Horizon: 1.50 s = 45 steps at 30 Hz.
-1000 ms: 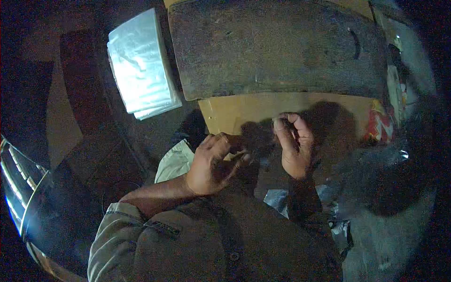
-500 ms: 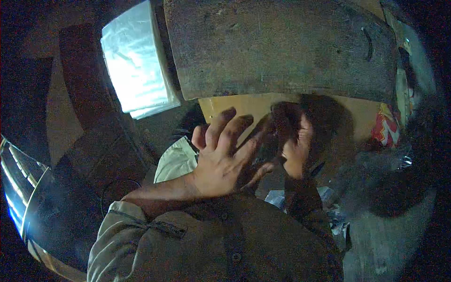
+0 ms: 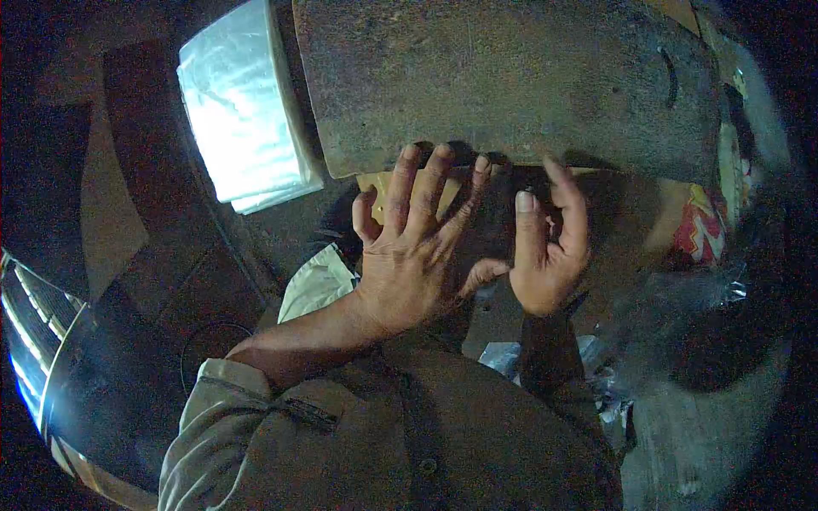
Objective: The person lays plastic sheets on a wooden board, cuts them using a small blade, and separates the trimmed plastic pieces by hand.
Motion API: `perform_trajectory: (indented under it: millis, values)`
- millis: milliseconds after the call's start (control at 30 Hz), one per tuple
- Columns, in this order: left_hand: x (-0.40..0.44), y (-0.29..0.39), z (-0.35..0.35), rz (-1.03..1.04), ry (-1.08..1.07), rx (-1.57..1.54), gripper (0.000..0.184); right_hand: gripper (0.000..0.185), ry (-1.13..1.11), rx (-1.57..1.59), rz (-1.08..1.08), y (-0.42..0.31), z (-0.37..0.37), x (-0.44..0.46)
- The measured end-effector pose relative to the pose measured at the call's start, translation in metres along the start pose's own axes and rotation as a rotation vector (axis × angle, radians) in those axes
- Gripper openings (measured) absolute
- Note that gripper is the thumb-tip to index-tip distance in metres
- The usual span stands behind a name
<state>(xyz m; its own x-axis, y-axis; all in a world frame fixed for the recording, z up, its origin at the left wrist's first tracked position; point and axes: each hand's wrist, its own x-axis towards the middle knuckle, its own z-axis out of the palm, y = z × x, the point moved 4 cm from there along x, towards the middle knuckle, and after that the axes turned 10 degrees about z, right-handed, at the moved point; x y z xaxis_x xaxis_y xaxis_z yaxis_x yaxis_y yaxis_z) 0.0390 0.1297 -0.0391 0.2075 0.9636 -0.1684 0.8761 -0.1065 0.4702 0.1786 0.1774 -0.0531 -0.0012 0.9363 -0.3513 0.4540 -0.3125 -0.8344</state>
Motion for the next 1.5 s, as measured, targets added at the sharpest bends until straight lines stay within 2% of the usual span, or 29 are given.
perform_trajectory:
  millis: [33, 100, 167, 267, 333, 367, 533, 600, 733, 800, 900, 967, 1033, 1167, 1233, 1267, 1333, 1367, 1433, 1500]
  values:
    - [0.0, 0.0, 0.0, -0.007, 0.006, -0.014, 0.081, 0.03, 0.001, -0.001, -0.001, 0.001, -0.001, 0.004]
    - [0.001, 0.0, 0.0, -0.014, 0.013, -0.03, 0.081, 0.038, -0.048, -0.183, -0.138, -0.003, -0.002, 0.01]
    - [0.0, 0.0, 0.0, -0.015, 0.002, -0.01, 0.082, 0.041, -0.098, -0.167, -0.06, 0.002, -0.003, 0.011]
    - [-0.002, -0.001, 0.003, -0.008, 0.006, -0.001, 0.081, 0.04, -0.055, -0.217, -0.149, -0.004, -0.003, 0.01]
    - [-0.002, -0.001, 0.003, -0.013, -0.009, 0.026, 0.081, 0.039, -0.106, -0.139, 0.034, -0.005, -0.002, 0.008]
    - [-0.002, -0.001, 0.003, -0.019, -0.024, 0.056, 0.08, 0.039, -0.105, -0.14, 0.035, -0.004, -0.003, 0.008]
    - [-0.002, -0.001, 0.004, -0.023, -0.013, 0.068, 0.08, 0.032, 0.31, -0.21, -0.306, -0.02, -0.033, 0.033]
    - [-0.002, 0.0, 0.004, -0.022, -0.014, 0.067, 0.08, 0.034, 0.479, -0.292, -0.376, -0.028, -0.052, 0.058]
    - [-0.003, 0.001, 0.008, -0.017, -0.028, 0.114, 0.083, 0.041, 0.613, -0.354, -0.245, -0.027, -0.074, 0.108]
    - [-0.002, 0.001, 0.009, -0.012, -0.027, 0.154, 0.085, 0.044, 0.645, -0.539, -0.187, -0.025, -0.078, 0.126]
    - [-0.002, 0.001, 0.007, -0.016, -0.027, 0.115, 0.084, 0.041, 0.692, -0.637, -0.165, -0.02, -0.084, 0.139]
    - [-0.002, 0.0, 0.006, -0.022, -0.041, 0.113, 0.084, 0.037, 0.684, -0.64, -0.127, -0.016, -0.088, 0.143]
    - [-0.002, 0.0, 0.007, -0.018, -0.036, 0.115, 0.083, 0.042, 0.6, -0.717, -0.016, -0.013, -0.092, 0.149]
    - [-0.002, 0.001, 0.006, -0.014, -0.03, 0.139, 0.083, 0.043, 0.618, -0.746, 0.006, -0.024, -0.088, 0.135]
    - [-0.002, 0.001, 0.006, -0.021, -0.033, 0.11, 0.082, 0.027, 0.657, -0.645, -0.293, -0.027, -0.082, 0.119]
    - [-0.002, 0.001, 0.006, -0.028, -0.037, 0.081, 0.082, 0.027, 0.657, -0.645, -0.293, -0.026, -0.078, 0.111]
    - [-0.002, 0.0, 0.006, -0.023, -0.036, 0.092, 0.082, 0.018, 0.34, -0.026, -0.166, -0.021, -0.061, 0.094]
    - [-0.002, 0.0, 0.006, -0.018, -0.036, 0.104, 0.083, 0.018, 0.34, -0.026, -0.164, -0.022, -0.053, 0.082]
    - [-0.002, 0.0, 0.005, -0.02, -0.043, 0.094, 0.083, 0.015, 0.087, 0.243, -0.128, -0.021, -0.03, 0.059]
    - [-0.002, 0.0, 0.004, -0.022, -0.051, 0.083, 0.084, 0.018, 0.031, 0.216, -0.101, -0.02, -0.016, 0.04]
